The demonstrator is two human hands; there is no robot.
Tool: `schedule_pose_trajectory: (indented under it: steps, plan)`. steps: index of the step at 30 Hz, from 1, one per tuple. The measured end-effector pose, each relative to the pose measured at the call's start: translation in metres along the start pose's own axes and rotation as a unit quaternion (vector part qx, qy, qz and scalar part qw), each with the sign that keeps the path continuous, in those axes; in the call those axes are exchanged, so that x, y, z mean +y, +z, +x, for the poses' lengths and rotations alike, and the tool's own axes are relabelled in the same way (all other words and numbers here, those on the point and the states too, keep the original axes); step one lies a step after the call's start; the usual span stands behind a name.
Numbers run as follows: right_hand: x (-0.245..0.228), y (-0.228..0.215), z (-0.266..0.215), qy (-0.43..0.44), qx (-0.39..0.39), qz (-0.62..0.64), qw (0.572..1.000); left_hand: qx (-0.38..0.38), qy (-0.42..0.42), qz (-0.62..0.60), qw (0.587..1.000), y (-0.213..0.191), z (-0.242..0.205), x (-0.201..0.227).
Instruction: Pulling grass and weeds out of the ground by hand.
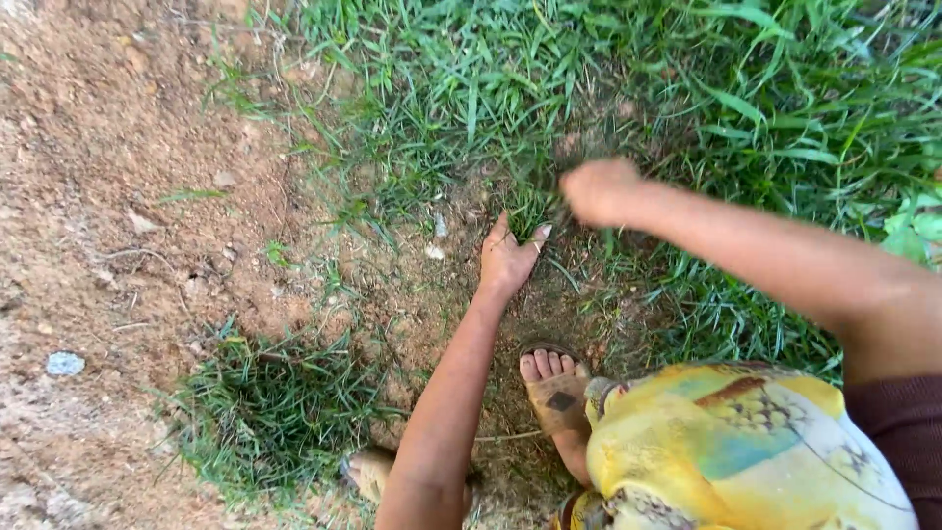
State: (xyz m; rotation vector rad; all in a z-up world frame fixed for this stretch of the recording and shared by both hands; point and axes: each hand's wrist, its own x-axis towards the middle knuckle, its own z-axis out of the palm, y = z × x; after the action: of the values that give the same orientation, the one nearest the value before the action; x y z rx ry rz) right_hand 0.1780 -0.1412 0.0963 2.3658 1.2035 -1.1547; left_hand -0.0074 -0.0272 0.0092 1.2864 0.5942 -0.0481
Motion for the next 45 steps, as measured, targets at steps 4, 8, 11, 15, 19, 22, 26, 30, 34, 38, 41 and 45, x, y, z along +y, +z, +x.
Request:
schedule_pose_trajectory:
  steps: [4, 8, 11, 15, 19, 22, 26, 30, 34, 38, 41, 45]
  plan:
    - [0.016, 0.0, 0.005, -0.013, 0.079, 0.009, 0.997, 0.008, -0.046, 0.141, 0.989, 0.0, -0.005, 0.027]
    - [0.073, -0.028, 0.03, 0.08, 0.243, -0.03, 0.966, 0.02, -0.023, 0.278, 0.96, -0.005, -0.002, 0.051]
    - [0.087, -0.029, 0.044, 0.155, 0.227, -0.051, 0.96, 0.014, 0.019, 0.295, 0.955, -0.01, -0.002, 0.031]
    - [0.097, -0.024, 0.049, 0.189, 0.136, -0.015, 0.973, 0.011, 0.018, 0.285, 0.958, -0.009, -0.004, 0.023]
    - [0.07, -0.05, 0.014, 0.201, 0.015, 0.072, 0.977, 0.01, 0.023, 0.244, 0.97, -0.005, -0.001, 0.033]
    - [0.03, -0.033, -0.009, 0.113, -0.066, 0.012, 0.991, 0.023, 0.008, 0.264, 0.964, -0.004, -0.002, 0.04]
    - [0.053, -0.014, 0.017, 0.037, 0.09, -0.019, 0.995, 0.022, -0.032, 0.295, 0.955, -0.008, -0.003, 0.029]
    - [0.111, -0.019, 0.052, 0.109, 0.272, -0.037, 0.955, 0.022, -0.033, 0.301, 0.953, -0.008, 0.013, 0.001]
    - [0.115, -0.026, 0.05, 0.161, 0.219, -0.078, 0.959, 0.016, -0.015, 0.366, 0.93, -0.009, 0.006, 0.017]
    - [0.117, -0.037, 0.04, 0.159, 0.06, -0.104, 0.98, 0.016, -0.065, 0.307, 0.949, -0.006, 0.01, 0.017]
    - [0.077, -0.045, 0.0, 0.16, -0.009, -0.027, 0.987, 0.022, -0.099, 0.286, 0.953, -0.004, 0.01, 0.033]
    - [0.015, -0.005, -0.021, 0.075, -0.112, 0.017, 0.991, 0.011, -0.083, 0.274, 0.958, -0.009, 0.016, 0.002]
